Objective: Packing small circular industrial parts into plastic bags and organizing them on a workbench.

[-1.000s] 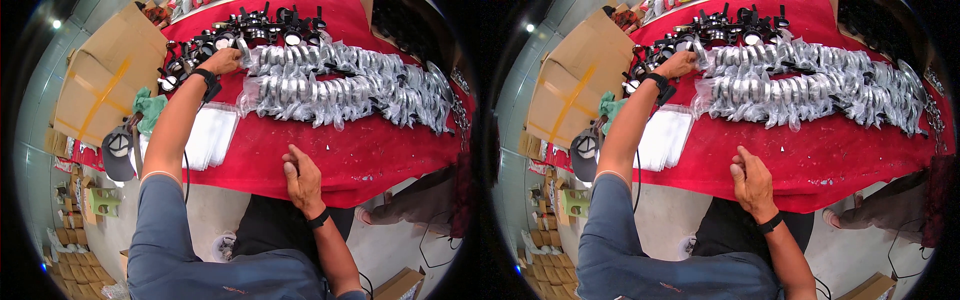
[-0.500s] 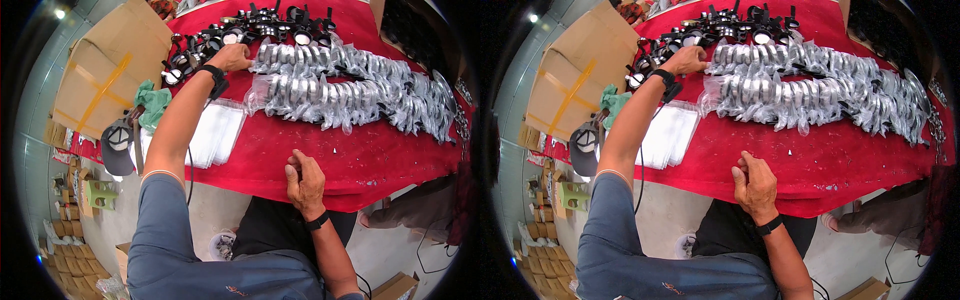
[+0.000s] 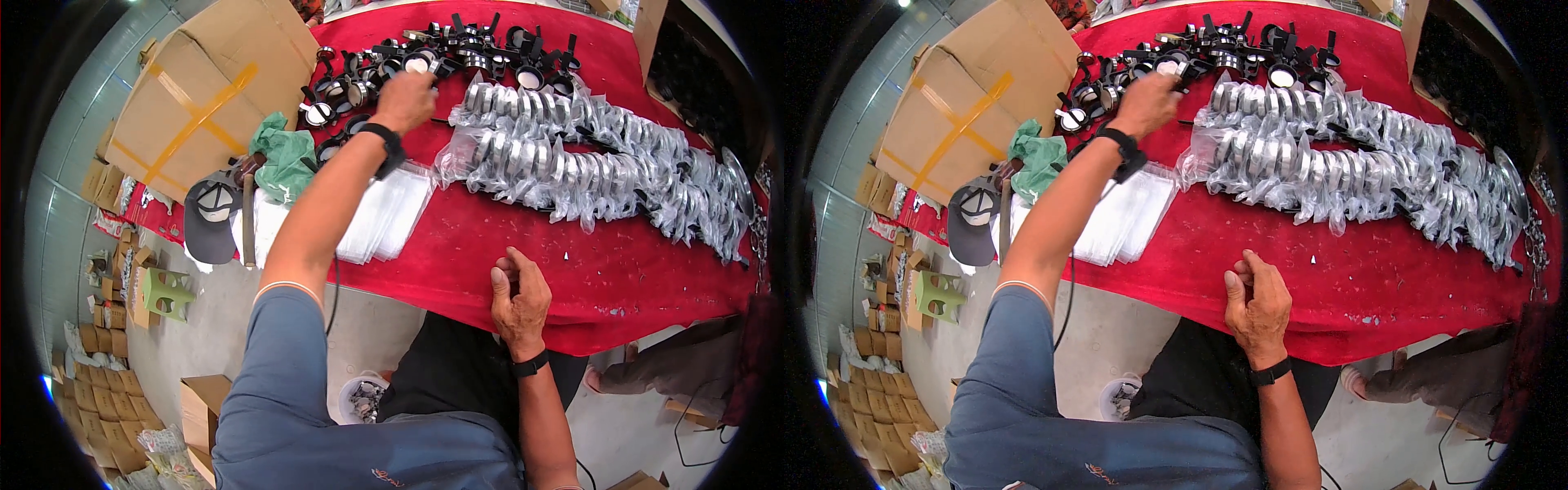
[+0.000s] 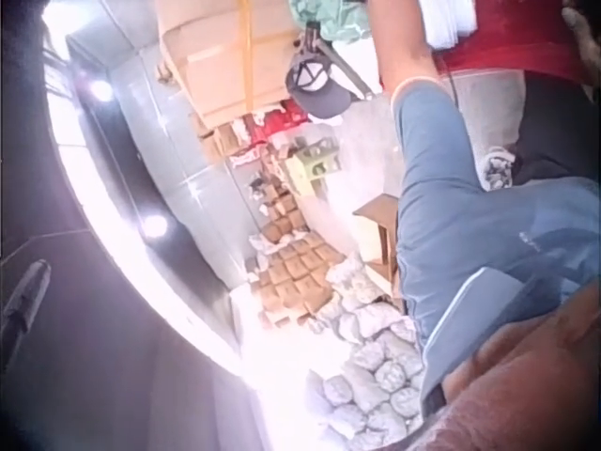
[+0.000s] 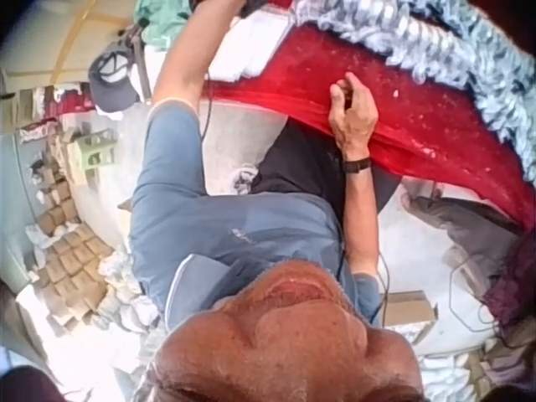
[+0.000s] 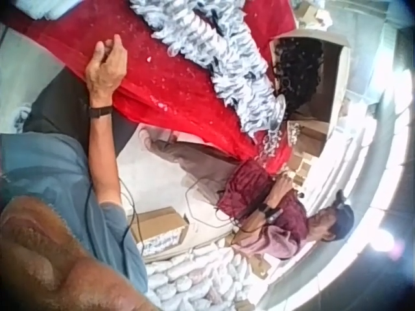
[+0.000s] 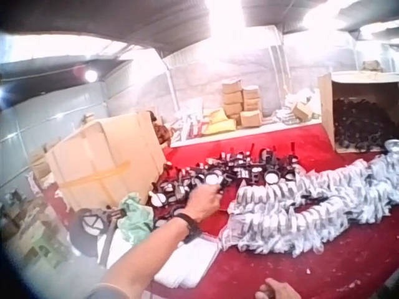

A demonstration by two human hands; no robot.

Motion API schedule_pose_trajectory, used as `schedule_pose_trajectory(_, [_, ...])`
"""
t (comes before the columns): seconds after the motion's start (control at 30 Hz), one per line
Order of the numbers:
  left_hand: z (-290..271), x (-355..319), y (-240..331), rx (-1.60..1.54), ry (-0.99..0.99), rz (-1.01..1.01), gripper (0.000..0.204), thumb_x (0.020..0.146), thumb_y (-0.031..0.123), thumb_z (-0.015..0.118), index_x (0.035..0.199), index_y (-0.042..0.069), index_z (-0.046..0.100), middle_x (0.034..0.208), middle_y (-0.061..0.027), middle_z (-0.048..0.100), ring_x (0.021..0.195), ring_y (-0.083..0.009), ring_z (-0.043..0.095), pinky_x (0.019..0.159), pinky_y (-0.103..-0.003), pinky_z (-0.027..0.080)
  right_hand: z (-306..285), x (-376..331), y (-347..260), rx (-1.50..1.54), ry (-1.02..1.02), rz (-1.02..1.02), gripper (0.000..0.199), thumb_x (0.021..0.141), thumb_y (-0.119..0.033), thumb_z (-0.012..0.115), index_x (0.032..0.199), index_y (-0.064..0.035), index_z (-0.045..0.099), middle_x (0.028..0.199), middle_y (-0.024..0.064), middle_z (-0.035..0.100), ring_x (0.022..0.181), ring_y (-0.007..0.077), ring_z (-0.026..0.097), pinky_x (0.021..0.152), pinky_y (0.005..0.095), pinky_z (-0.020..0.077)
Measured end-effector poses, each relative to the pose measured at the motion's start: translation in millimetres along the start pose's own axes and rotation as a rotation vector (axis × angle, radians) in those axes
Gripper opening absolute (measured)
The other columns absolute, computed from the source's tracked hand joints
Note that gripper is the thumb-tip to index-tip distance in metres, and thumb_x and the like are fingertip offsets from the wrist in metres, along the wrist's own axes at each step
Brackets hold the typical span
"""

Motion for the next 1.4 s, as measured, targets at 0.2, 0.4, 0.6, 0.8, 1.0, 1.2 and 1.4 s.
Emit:
schedule_pose_trajectory(0.2, [-19.2, -36.7, -62.0, 0.365, -0.123, 0.277, 0.012, 0.093, 0.02, 0.073, 0.098, 0.01, 0.077, 0.096, -0.0127, 0.069, 0.102, -0.0344, 0.069, 0.085, -0.047, 0.058, 1.8, 0.1, -4.5, 0.006, 0.008, -0.044, 0.034, 0.094, -0.01, 0.079, 0.123, 0.0028, 0.069, 0.094, 0.014, 0.073, 0.081, 0.0271, 0.073, 0.073, 0.0384, 0.0596])
schedule_pose_trajectory(0.4, [-24.2, -56.4, -89.9, -0.509, -0.128, -0.453, 0.023, 0.101, 0.021, 0.071, 0.099, 0.0, 0.078, 0.082, -0.0053, 0.072, 0.076, -0.0137, 0.068, 0.066, -0.032, 0.054, -4.0, -2.6, -1.8, -0.014, 0.009, -0.04, 0.033, 0.092, -0.008, 0.079, 0.122, 0.0022, 0.069, 0.094, 0.0136, 0.073, 0.081, 0.0274, 0.073, 0.074, 0.0387, 0.0592])
schedule_pose_trajectory(0.6, [-55.7, -113.2, -67.7, -1.606, -0.002, -0.686, 0.021, 0.105, 0.016, 0.071, 0.123, 0.006, 0.069, 0.107, -0.0028, 0.074, 0.093, -0.0099, 0.069, 0.077, -0.027, 0.057, -2.2, -3.9, 8.5, 0.113, -0.007, 0.069, 0.03, 0.095, -0.013, 0.077, 0.121, 0.0016, 0.071, 0.1, 0.0161, 0.075, 0.084, 0.0277, 0.075, 0.075, 0.0378, 0.0594])
schedule_pose_trajectory(0.8, [-98.6, -237.4, 86.7, -1.53, -0.04, -0.632, 0.026, 0.101, 0.017, 0.075, 0.124, 0.003, 0.073, 0.108, -0.0039, 0.077, 0.092, -0.0106, 0.072, 0.077, -0.027, 0.058, 35.6, 16.7, -32.1, 0.916, -0.279, 0.515, 0.046, 0.112, -0.037, 0.06, 0.128, 0.0046, 0.069, 0.116, 0.0122, 0.076, 0.1, 0.0198, 0.072, 0.09, 0.0332, 0.0562])
schedule_pose_trajectory(1.0, [-82.6, -305.7, 167.3, -1.292, -0.057, -0.426, 0.02, 0.095, 0.004, 0.078, 0.113, -0.003, 0.08, 0.093, -0.0054, 0.08, 0.083, -0.0101, 0.072, 0.073, -0.027, 0.059, 33.8, -14.7, -68.9, 1.098, -0.502, 0.69, 0.055, 0.112, -0.042, 0.059, 0.138, 0.0059, 0.065, 0.118, 0.0084, 0.072, 0.105, 0.0127, 0.065, 0.094, 0.029, 0.0518])
schedule_pose_trajectory(1.2, [-134.5, -307.8, 100.0, -0.506, 0.006, -0.247, 0.025, 0.092, 0.017, 0.082, 0.112, 0.002, 0.081, 0.093, -0.0144, 0.08, 0.081, -0.0237, 0.076, 0.074, -0.035, 0.058, 0.3, -27.7, -52.2, 0.755, -0.478, 0.491, 0.041, 0.111, -0.031, 0.061, 0.129, 0.0039, 0.074, 0.121, 0.0099, 0.076, 0.113, 0.0172, 0.068, 0.105, 0.0335, 0.0507])
schedule_pose_trajectory(1.4, [-109.0, -289.4, -34.1, -0.136, 0.053, -0.419, 0.032, 0.089, 0.025, 0.083, 0.112, 0.003, 0.079, 0.105, -0.0238, 0.075, 0.091, -0.034, 0.074, 0.082, -0.043, 0.058, -19.3, -39.1, -37.0, 0.71, -0.489, 0.514, 0.04, 0.11, -0.031, 0.063, 0.125, 0.0042, 0.074, 0.123, 0.014, 0.077, 0.114, 0.0201, 0.07, 0.105, 0.0359, 0.0529])
Point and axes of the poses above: each hand's wrist, its own x-axis towards the middle knuckle, its own z-axis out of the palm, y = z × x, the point moved 4 cm from there along x, towards the middle knuckle
